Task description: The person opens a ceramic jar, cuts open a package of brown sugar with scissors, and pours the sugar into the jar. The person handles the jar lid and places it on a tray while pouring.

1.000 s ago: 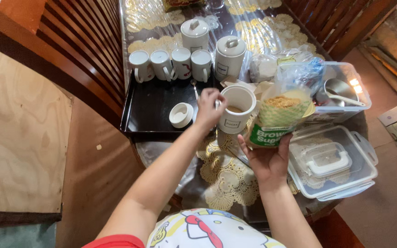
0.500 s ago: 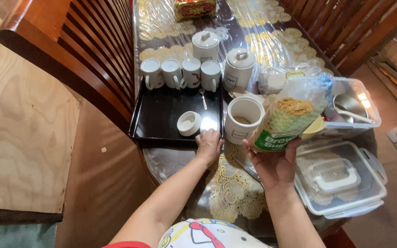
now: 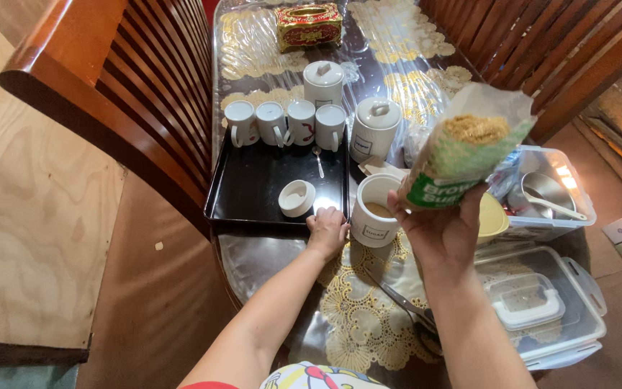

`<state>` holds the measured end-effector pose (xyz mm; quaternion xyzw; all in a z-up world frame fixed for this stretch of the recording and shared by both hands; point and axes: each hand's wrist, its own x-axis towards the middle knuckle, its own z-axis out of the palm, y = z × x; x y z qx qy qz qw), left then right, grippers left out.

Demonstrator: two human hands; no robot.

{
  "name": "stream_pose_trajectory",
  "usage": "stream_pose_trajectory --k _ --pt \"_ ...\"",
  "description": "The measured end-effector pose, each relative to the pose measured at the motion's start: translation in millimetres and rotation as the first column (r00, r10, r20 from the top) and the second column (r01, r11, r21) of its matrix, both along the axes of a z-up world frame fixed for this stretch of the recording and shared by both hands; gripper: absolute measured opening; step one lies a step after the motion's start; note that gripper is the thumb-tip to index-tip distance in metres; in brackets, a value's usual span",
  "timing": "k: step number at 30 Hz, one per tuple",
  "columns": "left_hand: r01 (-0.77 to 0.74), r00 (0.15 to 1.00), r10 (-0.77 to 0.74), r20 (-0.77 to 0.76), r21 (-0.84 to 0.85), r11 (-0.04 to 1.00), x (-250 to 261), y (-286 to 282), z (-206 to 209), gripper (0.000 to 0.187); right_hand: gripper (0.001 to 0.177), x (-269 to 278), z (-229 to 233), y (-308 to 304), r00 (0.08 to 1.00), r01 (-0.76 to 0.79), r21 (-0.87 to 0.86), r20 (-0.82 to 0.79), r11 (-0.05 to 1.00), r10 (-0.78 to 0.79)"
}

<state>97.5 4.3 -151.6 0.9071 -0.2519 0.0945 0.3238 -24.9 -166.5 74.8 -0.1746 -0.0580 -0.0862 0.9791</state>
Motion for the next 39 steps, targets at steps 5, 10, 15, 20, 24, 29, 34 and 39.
stream_pose_trajectory --k 5,10,15,20,24,29,34,39 --pt "0.002 1.000 -0.002 0.011 0.020 1.000 33.1 -0.7 -9.7 0.015 0.069 21.1 7.1 -12.4 0.997 0.065 -0.046 -0.049 0.997 -0.067" --pt "0.029 1.000 -0.029 -0.006 0.027 0.999 48.2 6.1 -9.9 0.016 0.071 28.1 8.3 -19.0 0.994 0.088 -0.028 -0.067 0.996 -0.090" --pt "-0.018 0.999 0.019 -0.032 0.028 0.999 36.9 6.4 -0.7 0.042 0.071 35.1 6.4 -26.2 0.989 0.115 -0.003 -0.091 0.993 -0.114" --pt "0.091 0.995 -0.095 -0.011 -0.183 0.979 2.9 -2.2 36.0 0.119 0.074 48.5 -3.8 -31.3 0.986 0.121 -0.034 -0.109 0.992 -0.124" --pt "0.154 0.986 -0.164 -0.008 -0.313 0.937 -16.5 -32.7 74.2 0.148 0.073 54.0 -14.7 -32.0 0.995 0.067 0.013 -0.077 0.998 -0.065" --pt "0.107 0.985 -0.152 -0.085 -0.396 0.912 -13.7 -43.7 91.9 0.143 0.074 66.0 -25.3 -38.0 0.982 0.082 -0.065 -0.166 0.995 -0.092" --pt "0.140 0.985 -0.169 -0.027 -0.437 0.889 -5.6 -29.8 90.2 0.143 0.074 81.7 -36.4 -47.6 0.984 0.038 -0.121 -0.166 0.992 -0.058" --pt "0.138 0.979 -0.185 -0.090 -0.379 0.915 -6.0 -24.3 98.5 0.143 0.077 94.8 -33.3 -50.4 0.980 0.031 -0.173 -0.190 0.984 -0.064"
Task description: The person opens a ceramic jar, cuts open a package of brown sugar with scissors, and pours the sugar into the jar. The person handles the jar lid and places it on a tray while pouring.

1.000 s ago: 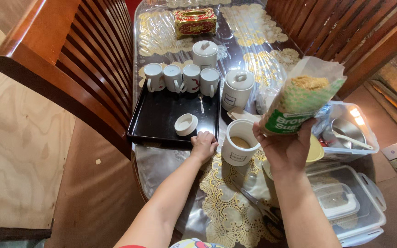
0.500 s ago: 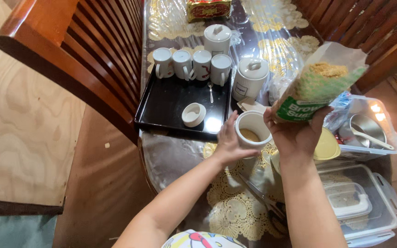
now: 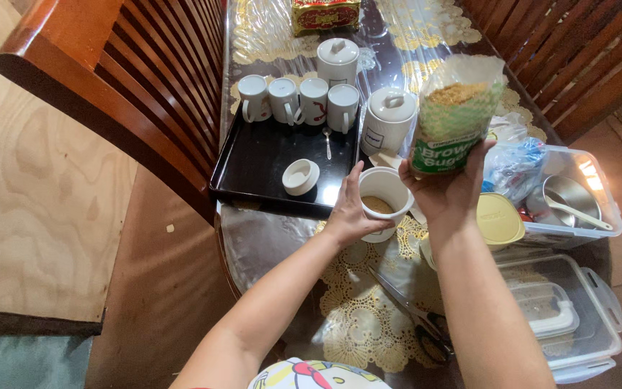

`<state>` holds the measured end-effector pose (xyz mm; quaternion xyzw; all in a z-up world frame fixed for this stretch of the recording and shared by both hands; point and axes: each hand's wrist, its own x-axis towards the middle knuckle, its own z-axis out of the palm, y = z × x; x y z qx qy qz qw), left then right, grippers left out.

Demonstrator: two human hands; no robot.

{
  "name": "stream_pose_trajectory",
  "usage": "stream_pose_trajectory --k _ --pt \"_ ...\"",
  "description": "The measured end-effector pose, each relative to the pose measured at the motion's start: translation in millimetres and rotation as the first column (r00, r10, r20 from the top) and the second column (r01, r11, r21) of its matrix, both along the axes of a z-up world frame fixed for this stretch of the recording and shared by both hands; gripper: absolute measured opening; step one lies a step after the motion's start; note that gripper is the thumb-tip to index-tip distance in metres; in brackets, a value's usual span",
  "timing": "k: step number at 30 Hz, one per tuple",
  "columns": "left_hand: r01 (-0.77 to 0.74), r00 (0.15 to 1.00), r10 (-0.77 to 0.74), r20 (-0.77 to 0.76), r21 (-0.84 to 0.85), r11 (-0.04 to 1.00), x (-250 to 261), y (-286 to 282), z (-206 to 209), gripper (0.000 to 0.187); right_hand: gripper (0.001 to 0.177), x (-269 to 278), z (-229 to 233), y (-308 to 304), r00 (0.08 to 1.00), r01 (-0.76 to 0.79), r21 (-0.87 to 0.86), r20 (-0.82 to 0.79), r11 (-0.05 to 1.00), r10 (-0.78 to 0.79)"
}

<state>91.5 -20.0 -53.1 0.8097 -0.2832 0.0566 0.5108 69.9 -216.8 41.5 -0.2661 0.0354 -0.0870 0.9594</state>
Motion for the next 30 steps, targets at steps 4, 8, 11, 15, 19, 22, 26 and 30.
stream_pose_trajectory --k 4,8,11,15,19,22,26,30 --pt "-0.024 0.997 0.016 0.074 0.105 0.994 20.9 -1.2 14.1 0.137 0.086 8.6 19.6 -17.4 0.992 0.005 -0.113 -0.128 0.994 -0.019" --pt "0.031 0.994 -0.022 0.108 -0.076 0.997 65.4 -11.6 68.1 0.112 0.092 14.2 42.4 -42.4 0.988 -0.048 -0.361 -0.153 0.931 -0.008" --pt "0.286 0.905 -0.397 -0.154 -0.471 0.835 85.7 -37.5 124.8 0.113 0.094 18.9 54.1 -53.6 0.981 -0.098 -0.379 -0.195 0.920 0.024" --pt "0.317 0.830 -0.538 -0.149 -0.668 0.673 100.3 -69.7 156.6 0.081 0.087 22.1 55.1 -54.5 0.978 -0.131 -0.274 -0.193 0.953 0.079" --pt "0.182 0.838 -0.491 -0.237 -0.727 0.662 116.4 -83.9 152.4 0.048 0.078 18.7 52.2 -62.8 0.972 -0.168 -0.203 -0.200 0.965 0.127" --pt "0.138 0.880 -0.412 -0.236 -0.702 0.698 127.8 -88.4 150.7 0.036 0.078 19.3 48.6 -84.1 0.957 -0.192 -0.270 -0.262 0.943 0.120" --pt "0.135 0.903 -0.373 -0.211 -0.687 0.714 136.3 -97.0 158.7 0.038 0.077 26.4 39.6 -117.8 0.956 -0.285 -0.427 -0.188 0.858 0.224" --pt "0.119 0.898 -0.366 -0.244 -0.666 0.736 123.5 -105.5 169.6 0.038 0.077 37.7 35.7 -129.3 0.956 -0.277 -0.442 -0.213 0.853 0.200"
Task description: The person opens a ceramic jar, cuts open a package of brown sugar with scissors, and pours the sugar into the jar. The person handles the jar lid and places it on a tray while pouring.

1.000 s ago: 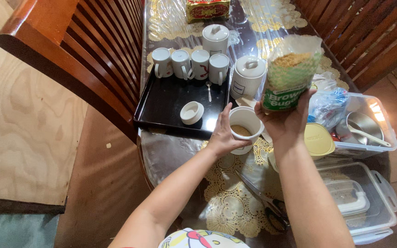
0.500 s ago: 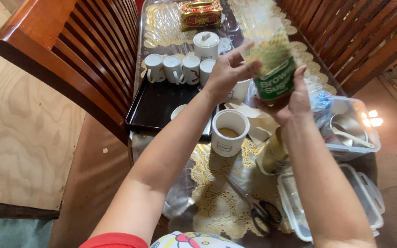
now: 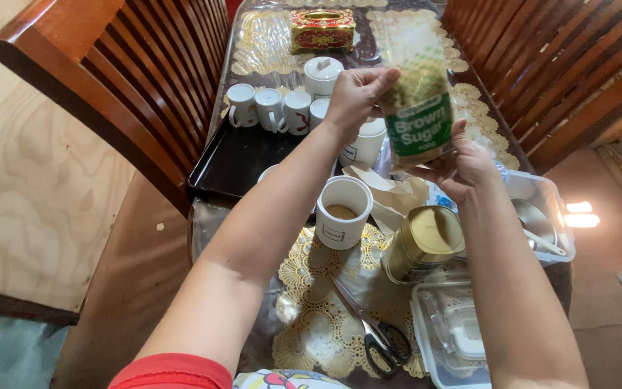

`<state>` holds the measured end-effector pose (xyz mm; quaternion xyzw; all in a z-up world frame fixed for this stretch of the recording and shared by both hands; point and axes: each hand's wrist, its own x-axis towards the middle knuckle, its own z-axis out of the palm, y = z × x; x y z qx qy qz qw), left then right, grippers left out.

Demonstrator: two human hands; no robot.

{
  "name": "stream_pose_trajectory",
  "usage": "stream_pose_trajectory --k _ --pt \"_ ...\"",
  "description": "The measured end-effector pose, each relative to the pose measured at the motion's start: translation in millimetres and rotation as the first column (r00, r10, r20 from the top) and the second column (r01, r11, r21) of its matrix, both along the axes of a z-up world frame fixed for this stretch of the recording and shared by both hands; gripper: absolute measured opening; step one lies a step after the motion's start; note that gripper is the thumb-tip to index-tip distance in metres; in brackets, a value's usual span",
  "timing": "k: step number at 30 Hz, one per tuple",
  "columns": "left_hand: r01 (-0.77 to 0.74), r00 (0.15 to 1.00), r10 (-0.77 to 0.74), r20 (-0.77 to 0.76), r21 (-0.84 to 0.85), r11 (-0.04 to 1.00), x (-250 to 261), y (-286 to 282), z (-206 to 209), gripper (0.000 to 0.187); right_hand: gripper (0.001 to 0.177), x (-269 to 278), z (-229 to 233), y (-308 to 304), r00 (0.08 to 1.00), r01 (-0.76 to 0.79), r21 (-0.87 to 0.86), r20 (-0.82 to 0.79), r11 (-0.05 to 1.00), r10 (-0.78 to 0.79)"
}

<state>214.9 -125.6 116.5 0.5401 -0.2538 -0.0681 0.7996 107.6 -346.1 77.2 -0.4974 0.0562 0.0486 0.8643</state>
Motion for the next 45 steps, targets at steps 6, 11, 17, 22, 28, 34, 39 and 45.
stream_pose_trajectory --k 6,11,17,22,28,34,39,45 --pt "0.159 0.986 -0.157 -0.057 0.031 0.987 -26.1 8.6 -12.5 0.043 0.072 4.1 -1.8 -2.2 0.999 -0.025 -0.012 -0.048 1.000 0.025" --pt "0.202 0.951 -0.172 -0.256 0.093 0.975 -41.3 35.8 -31.2 0.061 0.071 16.1 -30.6 -23.1 0.969 -0.211 -0.135 0.102 0.968 0.225" --pt "0.201 0.904 -0.095 -0.418 0.217 0.955 -41.7 56.9 -56.4 0.066 0.083 40.7 -53.8 -27.8 0.988 -0.121 -0.476 -0.143 0.871 0.059" --pt "0.198 0.947 -0.057 -0.316 0.433 0.879 -37.3 58.9 -75.3 0.052 0.079 50.6 -55.0 -20.5 0.980 -0.131 -0.593 -0.197 0.794 0.015" --pt "0.208 0.929 -0.058 -0.366 0.385 0.899 -28.4 64.5 -104.0 0.041 0.081 59.4 -55.0 -16.2 0.978 -0.161 -0.716 -0.209 0.680 0.012" --pt "0.238 0.933 -0.105 -0.345 0.371 0.898 -16.8 68.7 -120.2 0.035 0.081 61.2 -45.1 -7.8 0.981 -0.158 -0.740 -0.195 0.654 0.016" --pt "0.272 0.896 -0.129 -0.424 0.296 0.916 -10.9 70.3 -129.0 0.027 0.083 58.0 -42.5 0.0 0.988 -0.106 -0.843 -0.149 0.528 -0.040" --pt "0.304 0.884 -0.131 -0.449 0.339 0.890 -16.8 77.0 -126.8 0.031 0.087 62.1 -54.5 -0.8 0.996 0.001 -0.834 -0.051 0.553 -0.079"
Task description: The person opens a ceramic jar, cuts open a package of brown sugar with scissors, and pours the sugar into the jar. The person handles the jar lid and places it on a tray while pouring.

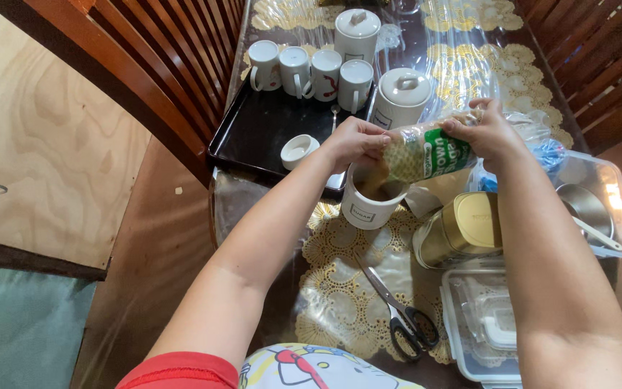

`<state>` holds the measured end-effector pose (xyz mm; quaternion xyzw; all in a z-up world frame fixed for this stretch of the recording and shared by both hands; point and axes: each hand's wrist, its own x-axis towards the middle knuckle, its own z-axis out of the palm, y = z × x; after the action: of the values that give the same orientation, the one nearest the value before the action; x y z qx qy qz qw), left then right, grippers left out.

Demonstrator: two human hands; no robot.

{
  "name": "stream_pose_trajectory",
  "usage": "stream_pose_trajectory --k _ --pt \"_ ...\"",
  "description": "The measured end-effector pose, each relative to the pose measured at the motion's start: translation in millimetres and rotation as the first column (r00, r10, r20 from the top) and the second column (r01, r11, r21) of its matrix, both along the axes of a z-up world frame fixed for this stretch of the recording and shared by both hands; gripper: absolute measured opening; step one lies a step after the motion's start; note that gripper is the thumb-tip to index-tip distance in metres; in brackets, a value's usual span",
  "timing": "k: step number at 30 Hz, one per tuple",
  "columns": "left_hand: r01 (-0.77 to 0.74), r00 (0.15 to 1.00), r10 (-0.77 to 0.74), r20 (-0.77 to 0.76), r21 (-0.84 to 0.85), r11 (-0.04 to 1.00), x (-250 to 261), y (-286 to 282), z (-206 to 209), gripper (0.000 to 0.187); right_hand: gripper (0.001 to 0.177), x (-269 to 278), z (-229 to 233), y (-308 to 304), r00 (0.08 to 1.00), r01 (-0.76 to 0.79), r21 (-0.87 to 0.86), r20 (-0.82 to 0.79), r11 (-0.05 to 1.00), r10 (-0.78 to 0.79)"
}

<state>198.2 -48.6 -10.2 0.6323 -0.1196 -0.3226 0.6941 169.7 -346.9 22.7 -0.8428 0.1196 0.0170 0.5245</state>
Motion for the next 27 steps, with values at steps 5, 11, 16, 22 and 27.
stream_pose_trajectory --k 5,11,16,22,27 --pt "-0.014 1.000 0.014 0.007 -0.011 1.000 -1.7 0.1 -4.2 0.029 0.089 -4.3 4.2 6.0 0.998 0.007 0.080 0.057 0.997 -0.012" --pt "-0.052 0.998 0.051 -0.021 -0.035 0.998 -3.4 -2.5 -15.1 0.028 0.084 -13.8 27.7 24.2 0.999 0.047 0.061 0.006 0.997 -0.047" --pt "-0.094 0.995 0.094 0.043 -0.004 0.996 -6.4 -4.1 -18.7 0.027 0.079 -11.9 28.4 26.1 0.998 0.026 0.101 0.062 0.995 -0.032" --pt "-0.126 0.992 0.126 -0.002 -0.080 0.989 -13.5 -6.8 -20.2 0.029 0.075 -11.0 21.1 23.0 0.969 -0.074 0.023 0.239 0.997 0.066" --pt "-0.169 0.982 0.171 0.083 -0.032 0.985 -20.1 -3.3 -22.6 0.029 0.071 -18.4 30.3 33.2 0.954 -0.061 -0.107 0.285 0.992 0.090"
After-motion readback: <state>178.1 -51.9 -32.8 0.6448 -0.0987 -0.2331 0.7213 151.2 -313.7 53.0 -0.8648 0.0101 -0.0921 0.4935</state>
